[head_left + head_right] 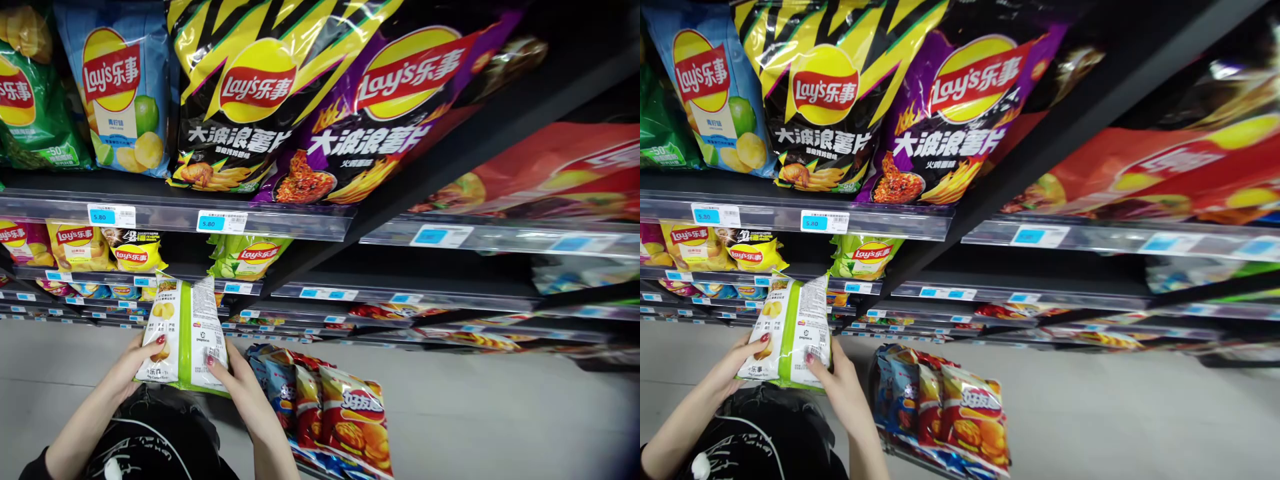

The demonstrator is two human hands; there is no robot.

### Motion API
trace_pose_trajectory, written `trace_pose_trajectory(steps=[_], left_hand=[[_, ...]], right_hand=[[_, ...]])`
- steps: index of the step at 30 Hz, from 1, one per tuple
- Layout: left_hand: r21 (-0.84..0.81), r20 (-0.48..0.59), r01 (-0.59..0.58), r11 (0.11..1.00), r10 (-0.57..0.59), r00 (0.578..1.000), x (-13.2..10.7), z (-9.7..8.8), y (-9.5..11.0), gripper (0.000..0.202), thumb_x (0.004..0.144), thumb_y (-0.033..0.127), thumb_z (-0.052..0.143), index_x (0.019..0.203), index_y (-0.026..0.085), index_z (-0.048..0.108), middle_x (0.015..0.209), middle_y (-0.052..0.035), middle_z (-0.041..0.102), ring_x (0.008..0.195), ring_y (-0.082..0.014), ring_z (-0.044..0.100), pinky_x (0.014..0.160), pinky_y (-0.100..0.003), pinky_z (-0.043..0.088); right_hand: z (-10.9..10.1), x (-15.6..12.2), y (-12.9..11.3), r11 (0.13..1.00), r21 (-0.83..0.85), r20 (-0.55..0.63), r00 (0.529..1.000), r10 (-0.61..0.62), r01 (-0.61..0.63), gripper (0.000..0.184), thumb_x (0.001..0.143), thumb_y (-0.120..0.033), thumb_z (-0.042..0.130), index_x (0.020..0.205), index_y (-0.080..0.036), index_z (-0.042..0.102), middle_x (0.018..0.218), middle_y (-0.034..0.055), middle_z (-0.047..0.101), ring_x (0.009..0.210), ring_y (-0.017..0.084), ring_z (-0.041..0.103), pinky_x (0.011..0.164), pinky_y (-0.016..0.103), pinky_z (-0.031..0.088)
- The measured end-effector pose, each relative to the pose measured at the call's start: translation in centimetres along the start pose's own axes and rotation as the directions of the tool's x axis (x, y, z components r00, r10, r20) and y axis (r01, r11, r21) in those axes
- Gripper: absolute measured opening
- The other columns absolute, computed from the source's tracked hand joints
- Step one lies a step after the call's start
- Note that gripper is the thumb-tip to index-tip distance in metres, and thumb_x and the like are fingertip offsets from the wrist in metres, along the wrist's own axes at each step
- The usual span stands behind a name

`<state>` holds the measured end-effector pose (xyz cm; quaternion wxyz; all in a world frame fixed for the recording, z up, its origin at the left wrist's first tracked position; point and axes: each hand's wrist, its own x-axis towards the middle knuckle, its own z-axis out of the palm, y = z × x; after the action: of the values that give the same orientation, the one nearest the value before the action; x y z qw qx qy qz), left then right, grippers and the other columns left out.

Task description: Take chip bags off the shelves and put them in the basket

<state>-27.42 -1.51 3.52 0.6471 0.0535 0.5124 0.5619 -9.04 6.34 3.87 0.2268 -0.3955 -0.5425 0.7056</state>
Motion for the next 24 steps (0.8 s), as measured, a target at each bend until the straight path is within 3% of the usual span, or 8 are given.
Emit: trace_pose_trajectory(steps=[7,13,20,24], left_hand=[[-0.007,0.012,0.000,1.000,0.000,1.000,-0.1,0.4,0.0,0.041,0.068,0.025,0.069,0.105,0.014,0.054,0.095,-0.0109,0.072,0.086,-0.0265,0.068,0.076,-0.036,0.053],[-0.038,0.023,0.006,0.999,-0.005,1.000,-0.3,0.6,-0.1,0.049,0.069,0.024,0.068,0.114,0.015,0.050,0.097,-0.0090,0.072,0.088,-0.0278,0.067,0.074,-0.037,0.054],[-0.034,-0.011,0.012,0.999,-0.012,1.000,-0.3,0.6,-0.3,0.054,0.068,0.020,0.069,0.117,0.012,0.047,0.095,-0.0108,0.072,0.086,-0.0278,0.068,0.072,-0.036,0.055],[-0.048,0.010,0.023,0.999,-0.022,1.000,-0.4,0.5,-0.4,0.056,0.070,0.020,0.068,0.121,0.011,0.045,0.096,-0.0111,0.072,0.086,-0.0277,0.068,0.073,-0.037,0.055]], right_hand=[[-0.1,-0.5,0.6,0.998,0.062,-0.127,0.992,0.014,-0.006,0.042,0.075,-0.047,0.060,0.108,-0.022,0.058,0.112,0.0058,0.064,0.097,0.027,0.059,0.082,0.035,0.047],[-0.4,-0.9,1.3,0.997,0.079,-0.185,0.983,0.017,-0.003,0.049,0.075,-0.055,0.055,0.113,-0.023,0.057,0.118,0.0053,0.061,0.109,0.028,0.053,0.089,0.036,0.043],[-0.5,-1.7,1.3,0.999,0.049,-0.142,0.990,-0.002,0.009,0.053,0.082,-0.055,0.046,0.126,-0.026,0.047,0.131,0.0041,0.051,0.122,0.025,0.042,0.099,0.033,0.035],[-0.5,-2.1,0.2,1.000,-0.016,-0.066,0.998,0.002,-0.003,0.056,0.081,-0.054,0.048,0.129,-0.025,0.040,0.131,0.0061,0.052,0.120,0.025,0.045,0.095,0.032,0.040]])
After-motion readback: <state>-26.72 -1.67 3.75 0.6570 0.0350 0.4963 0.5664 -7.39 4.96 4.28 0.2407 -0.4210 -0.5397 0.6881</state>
